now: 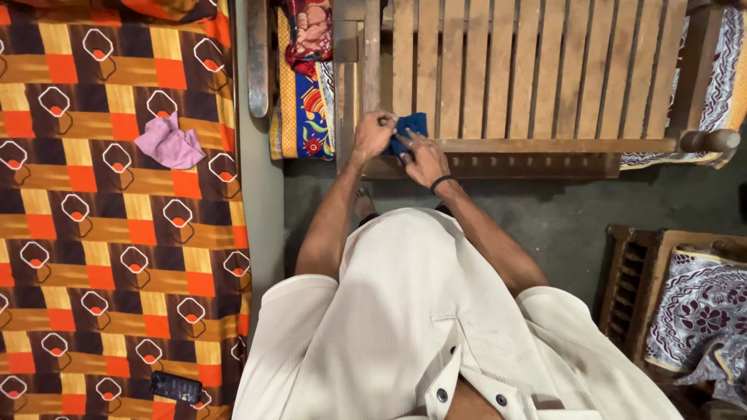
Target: The person wipes the slats and frame of a wooden chair using a blue cloth. They move around the chair to clean different sides and sections, including the legs and armrests.
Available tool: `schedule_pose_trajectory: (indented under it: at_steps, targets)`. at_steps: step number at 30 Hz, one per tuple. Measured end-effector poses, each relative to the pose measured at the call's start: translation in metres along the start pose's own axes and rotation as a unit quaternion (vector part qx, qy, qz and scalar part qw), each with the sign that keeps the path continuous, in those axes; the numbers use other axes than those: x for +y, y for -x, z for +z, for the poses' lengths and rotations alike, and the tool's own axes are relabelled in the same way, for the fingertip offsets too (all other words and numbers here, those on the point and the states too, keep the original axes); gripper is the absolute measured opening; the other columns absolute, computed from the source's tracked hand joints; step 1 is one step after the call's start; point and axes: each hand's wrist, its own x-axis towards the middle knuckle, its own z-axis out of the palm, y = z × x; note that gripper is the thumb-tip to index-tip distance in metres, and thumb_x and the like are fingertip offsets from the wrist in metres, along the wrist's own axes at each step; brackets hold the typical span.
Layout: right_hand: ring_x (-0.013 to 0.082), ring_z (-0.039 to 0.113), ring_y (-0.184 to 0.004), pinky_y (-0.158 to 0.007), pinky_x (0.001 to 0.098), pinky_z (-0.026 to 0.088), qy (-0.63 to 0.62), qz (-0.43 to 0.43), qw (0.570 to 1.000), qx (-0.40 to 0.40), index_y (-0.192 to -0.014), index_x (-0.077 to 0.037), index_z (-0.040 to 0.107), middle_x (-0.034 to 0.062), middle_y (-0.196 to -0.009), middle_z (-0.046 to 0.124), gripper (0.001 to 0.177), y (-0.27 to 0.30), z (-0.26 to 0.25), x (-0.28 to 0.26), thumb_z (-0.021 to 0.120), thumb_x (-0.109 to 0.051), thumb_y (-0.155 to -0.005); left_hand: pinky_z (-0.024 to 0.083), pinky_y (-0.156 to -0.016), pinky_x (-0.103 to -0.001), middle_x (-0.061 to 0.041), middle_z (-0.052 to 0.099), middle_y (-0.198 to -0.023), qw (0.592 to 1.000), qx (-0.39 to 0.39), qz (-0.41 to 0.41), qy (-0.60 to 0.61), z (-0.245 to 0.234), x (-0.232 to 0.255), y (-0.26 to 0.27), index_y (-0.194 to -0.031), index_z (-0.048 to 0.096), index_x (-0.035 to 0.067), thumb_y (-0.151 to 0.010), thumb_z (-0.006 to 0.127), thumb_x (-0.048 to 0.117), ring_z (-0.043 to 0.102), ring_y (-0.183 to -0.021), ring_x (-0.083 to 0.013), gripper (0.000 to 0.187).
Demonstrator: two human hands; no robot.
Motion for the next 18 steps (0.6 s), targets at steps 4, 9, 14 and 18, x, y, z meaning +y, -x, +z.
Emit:
schedule_pose_trajectory:
  at_steps: [4, 9, 14, 18]
  targets:
    - [0.0385, 0.059, -0.133, -0.112, 0.0455, 0.044, -0.149, 0.136, 0.962, 0.186, -0.136, -0.01, 0.066, 0.0217, -0.142, 0.063, 0.044, -0.009, 0.033, 0.011, 0.064, -0.013, -0.092, 0.059, -0.078, -0.034, -0.013, 0.079, -0.09, 0.999, -0.008, 0.032, 0.005, -0.004, 0.003, -0.003, -0.102, 0.077, 0.003, -0.091, 0.07, 0.025, 0.077, -0.084, -0.0231, 0.025]
    - [0.0409, 0.054, -0.133, -0.112, 0.0493, 0.042, -0.04, 0.152, 0.975, 0.155, -0.139, -0.012, 0.063, 0.0211, -0.147, 0.057, 0.046, -0.018, 0.044, 0.011, 0.069, -0.021, -0.094, 0.056, -0.09, -0.04, -0.017, 0.073, -0.104, 0.994, 0.031, 0.104, -0.015, -0.012, 0.016, 0.005, -0.106, 0.075, 0.002, -0.089, 0.069, 0.02, 0.072, -0.1, -0.0315, 0.025]
    - [0.0441, 0.042, -0.134, -0.111, 0.0554, 0.034, 0.147, 0.093, 0.985, 0.013, -0.13, -0.012, 0.069, 0.0219, -0.148, 0.048, 0.055, -0.014, 0.041, -0.02, 0.077, -0.02, -0.077, 0.051, -0.094, -0.043, -0.02, 0.066, -0.115, 0.987, 0.085, 0.131, -0.041, -0.017, 0.027, 0.015, -0.112, 0.072, 0.003, -0.087, 0.068, 0.019, 0.063, -0.109, -0.0387, 0.03]
    - [0.0445, 0.043, -0.134, -0.11, 0.0566, 0.035, 0.2, 0.058, 0.978, 0.022, -0.129, -0.013, 0.073, 0.0233, -0.149, 0.048, 0.056, 0.001, 0.041, -0.036, 0.077, -0.014, -0.073, 0.052, -0.096, -0.043, -0.018, 0.068, -0.113, 0.992, 0.048, 0.112, -0.032, -0.015, 0.02, 0.011, -0.109, 0.073, 0.005, -0.091, 0.065, 0.021, 0.066, -0.11, -0.0369, 0.025]
